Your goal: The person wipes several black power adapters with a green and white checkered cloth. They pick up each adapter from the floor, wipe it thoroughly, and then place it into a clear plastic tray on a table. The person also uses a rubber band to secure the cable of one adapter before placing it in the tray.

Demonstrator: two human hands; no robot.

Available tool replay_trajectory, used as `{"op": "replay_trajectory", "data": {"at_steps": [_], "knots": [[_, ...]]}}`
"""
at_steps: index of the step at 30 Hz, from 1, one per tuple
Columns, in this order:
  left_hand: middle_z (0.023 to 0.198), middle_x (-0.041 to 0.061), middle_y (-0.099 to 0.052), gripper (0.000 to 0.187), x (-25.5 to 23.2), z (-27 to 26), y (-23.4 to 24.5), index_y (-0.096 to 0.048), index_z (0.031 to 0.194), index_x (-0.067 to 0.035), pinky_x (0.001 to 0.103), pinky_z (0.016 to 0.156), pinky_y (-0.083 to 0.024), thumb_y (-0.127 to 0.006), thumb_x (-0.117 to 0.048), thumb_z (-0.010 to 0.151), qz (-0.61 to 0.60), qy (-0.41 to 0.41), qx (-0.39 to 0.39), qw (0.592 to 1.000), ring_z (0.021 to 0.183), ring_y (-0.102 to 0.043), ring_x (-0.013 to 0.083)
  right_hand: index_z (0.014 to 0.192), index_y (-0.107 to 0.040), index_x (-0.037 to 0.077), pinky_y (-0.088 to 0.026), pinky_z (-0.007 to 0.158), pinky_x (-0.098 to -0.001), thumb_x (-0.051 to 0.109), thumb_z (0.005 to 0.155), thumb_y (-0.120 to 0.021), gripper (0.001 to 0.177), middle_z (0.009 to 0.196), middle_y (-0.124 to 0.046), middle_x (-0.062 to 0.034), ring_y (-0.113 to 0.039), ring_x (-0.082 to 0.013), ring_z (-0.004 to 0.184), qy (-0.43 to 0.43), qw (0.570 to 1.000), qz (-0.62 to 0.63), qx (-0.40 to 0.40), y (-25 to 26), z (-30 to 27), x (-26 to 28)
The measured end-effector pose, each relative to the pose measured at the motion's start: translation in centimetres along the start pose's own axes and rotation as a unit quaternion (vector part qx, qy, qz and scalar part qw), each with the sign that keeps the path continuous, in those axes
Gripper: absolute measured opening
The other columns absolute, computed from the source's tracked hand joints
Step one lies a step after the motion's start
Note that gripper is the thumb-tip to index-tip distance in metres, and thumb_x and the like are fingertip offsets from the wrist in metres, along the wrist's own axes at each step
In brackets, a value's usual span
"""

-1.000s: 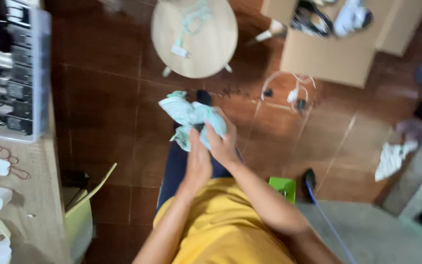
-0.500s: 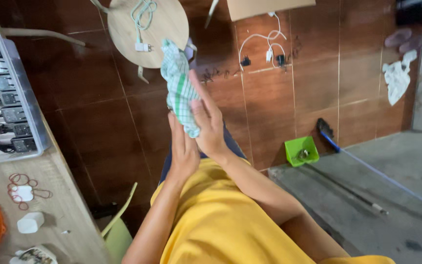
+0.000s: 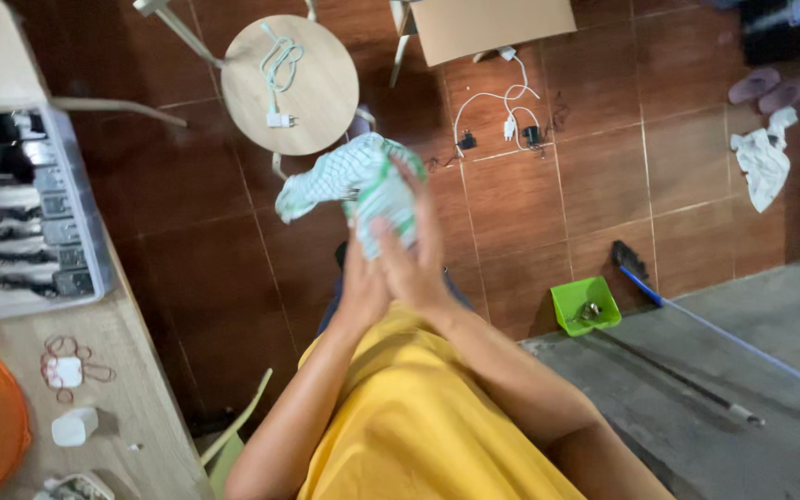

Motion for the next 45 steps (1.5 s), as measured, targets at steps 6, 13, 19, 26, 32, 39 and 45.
{"op": "replay_trajectory", "data": {"at_steps": [6,13,19,26,32,39,45], "knots": [[0.127,0.023,-0.045,0.041,-3.5,0.8,-4.6,-0.049,0.136,0.008,0.042,0.113,-0.038,-0.055,-0.016,0.103,0.273,-0.113,0.016,0.955,0.119,-0.046,0.0377,0.138,-0.060,-0.018,-0.052,0.087,-0.0301,0.024,0.117,-0.052,0.047,0.121,-0.066,-0.0160,-0.061,-0.0175,0.101,-0.368,0.880,0.250,-0.167,4.4,-1.9,-12.6],[0.130,0.019,-0.045,0.044,-6.1,2.2,-5.8,-0.049,0.140,0.010,0.039,0.116,-0.038,-0.047,-0.021,0.110,0.121,-0.179,-0.021,0.976,0.126,-0.048,0.0351,0.139,-0.045,-0.006,-0.049,0.103,-0.0303,0.022,0.106,-0.046,0.044,0.127,-0.060,-0.0119,-0.061,-0.0182,0.116,-0.250,0.897,0.347,-0.115,4.8,0.2,-6.0],[0.133,0.019,-0.053,0.044,-6.3,1.6,-7.4,-0.048,0.142,0.007,0.038,0.117,-0.041,-0.041,-0.027,0.115,0.120,-0.207,-0.037,0.970,0.127,-0.054,0.0327,0.126,-0.057,-0.010,-0.047,0.089,-0.0294,0.030,0.112,-0.058,0.042,0.108,-0.060,-0.0118,-0.055,-0.0152,0.096,-0.206,0.961,0.174,-0.062,7.5,1.3,-8.4],[0.132,0.027,-0.057,0.070,1.5,2.3,-9.7,-0.031,0.159,0.003,0.043,0.095,-0.042,-0.058,-0.033,0.106,0.021,0.033,-0.056,0.998,0.109,-0.053,0.0281,0.150,-0.044,-0.004,-0.051,0.099,-0.0384,0.023,0.109,-0.050,0.050,0.129,-0.056,-0.0146,-0.059,-0.0223,0.115,-0.259,0.937,0.202,-0.120,10.5,0.9,-14.3],[0.152,0.009,-0.047,0.062,-0.2,3.4,-10.5,-0.034,0.158,0.002,0.037,0.120,-0.031,-0.042,-0.041,0.114,-0.295,-0.032,-0.052,0.953,0.139,-0.043,0.0193,0.150,-0.047,0.000,-0.047,0.116,-0.0439,0.018,0.110,-0.043,0.044,0.145,-0.056,-0.0169,-0.061,-0.0283,0.128,-0.306,0.803,0.502,-0.098,11.2,1.6,-14.4],[0.167,0.018,-0.029,0.060,-6.9,1.8,-13.0,-0.029,0.158,0.003,0.041,0.133,-0.012,-0.034,-0.042,0.119,0.226,-0.201,-0.082,0.950,0.161,-0.015,0.0306,0.147,-0.046,0.001,-0.043,0.112,-0.0310,0.033,0.115,-0.048,0.046,0.139,-0.057,-0.0084,-0.054,-0.0147,0.127,-0.196,0.944,0.266,0.017,11.0,-0.7,-9.9],[0.150,0.014,-0.053,0.070,-5.9,3.9,-13.4,-0.031,0.158,0.002,0.039,0.121,-0.036,-0.055,-0.040,0.108,-0.040,-0.057,0.033,0.997,0.142,-0.047,0.0230,0.126,-0.065,-0.001,-0.053,0.084,-0.0269,0.041,0.113,-0.049,0.046,0.107,-0.071,-0.0007,-0.062,-0.0089,0.096,-0.200,0.957,0.203,0.056,11.3,0.0,-10.0]]}}
Point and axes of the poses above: each hand's wrist, its own z-axis towards the middle knuckle, its own y-axis out of the back of the hand, x = y × z, the point moved 10 cm from there along z, towards the middle knuckle
